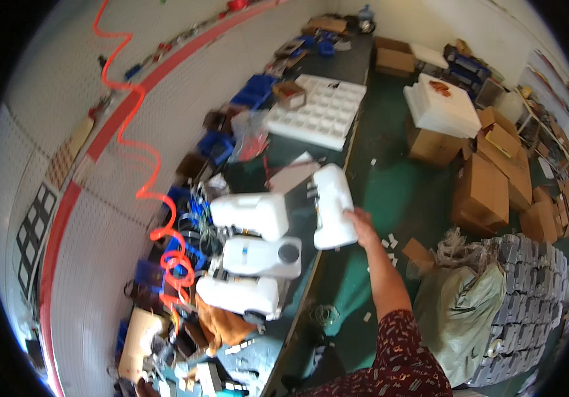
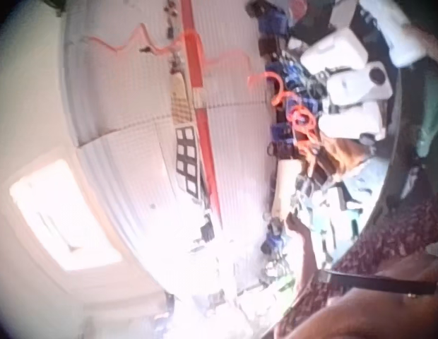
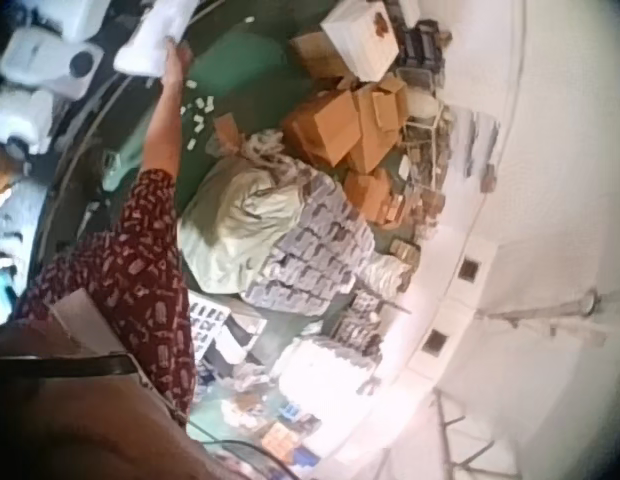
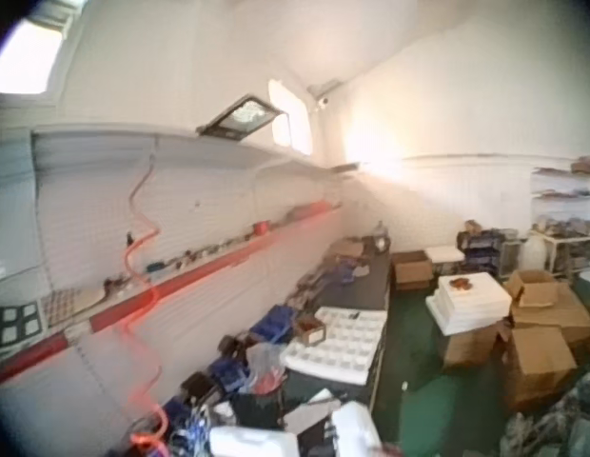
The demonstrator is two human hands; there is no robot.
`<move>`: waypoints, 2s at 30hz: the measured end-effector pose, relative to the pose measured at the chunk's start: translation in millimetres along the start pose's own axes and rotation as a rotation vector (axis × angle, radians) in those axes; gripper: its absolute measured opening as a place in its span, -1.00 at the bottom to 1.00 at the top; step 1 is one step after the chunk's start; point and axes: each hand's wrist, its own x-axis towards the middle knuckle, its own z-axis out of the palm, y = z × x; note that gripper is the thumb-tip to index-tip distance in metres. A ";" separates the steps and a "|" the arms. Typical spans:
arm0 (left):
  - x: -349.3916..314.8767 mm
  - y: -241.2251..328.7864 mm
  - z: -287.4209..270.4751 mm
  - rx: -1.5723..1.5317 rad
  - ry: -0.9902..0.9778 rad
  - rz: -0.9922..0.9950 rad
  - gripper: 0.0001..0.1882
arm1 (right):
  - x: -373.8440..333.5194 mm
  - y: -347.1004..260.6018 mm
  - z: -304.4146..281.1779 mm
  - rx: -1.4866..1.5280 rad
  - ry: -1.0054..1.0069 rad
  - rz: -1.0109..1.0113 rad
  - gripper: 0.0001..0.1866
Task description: The person assembles a white plastic spray device by attaching a nozzle and clear tubing, cutting the tubing with scissors, and securing connections with tape. They handle multiple similar devices and components on a cluttered workbench.
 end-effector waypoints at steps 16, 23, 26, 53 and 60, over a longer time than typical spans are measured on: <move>-60.5 51.8 -40.5 0.180 0.029 -0.143 -0.68 | 65.4 5.8 136.9 -1.085 0.196 -0.501 -0.39; -87.0 26.3 -43.0 0.066 0.090 -0.197 -0.71 | -70.4 15.6 179.9 -0.710 0.086 -0.884 -0.77; -91.2 9.3 -34.9 -0.004 0.128 -0.281 -0.73 | -124.9 32.5 203.5 -0.651 -0.208 -0.788 -0.84; -142.5 33.2 -74.8 -0.743 0.387 -0.502 -0.60 | -24.6 51.4 246.6 -1.016 -0.326 -0.804 -0.60; -188.5 -9.8 -124.1 -1.044 0.428 -0.570 -0.63 | -251.5 40.3 314.1 -0.755 -0.586 -0.707 -0.71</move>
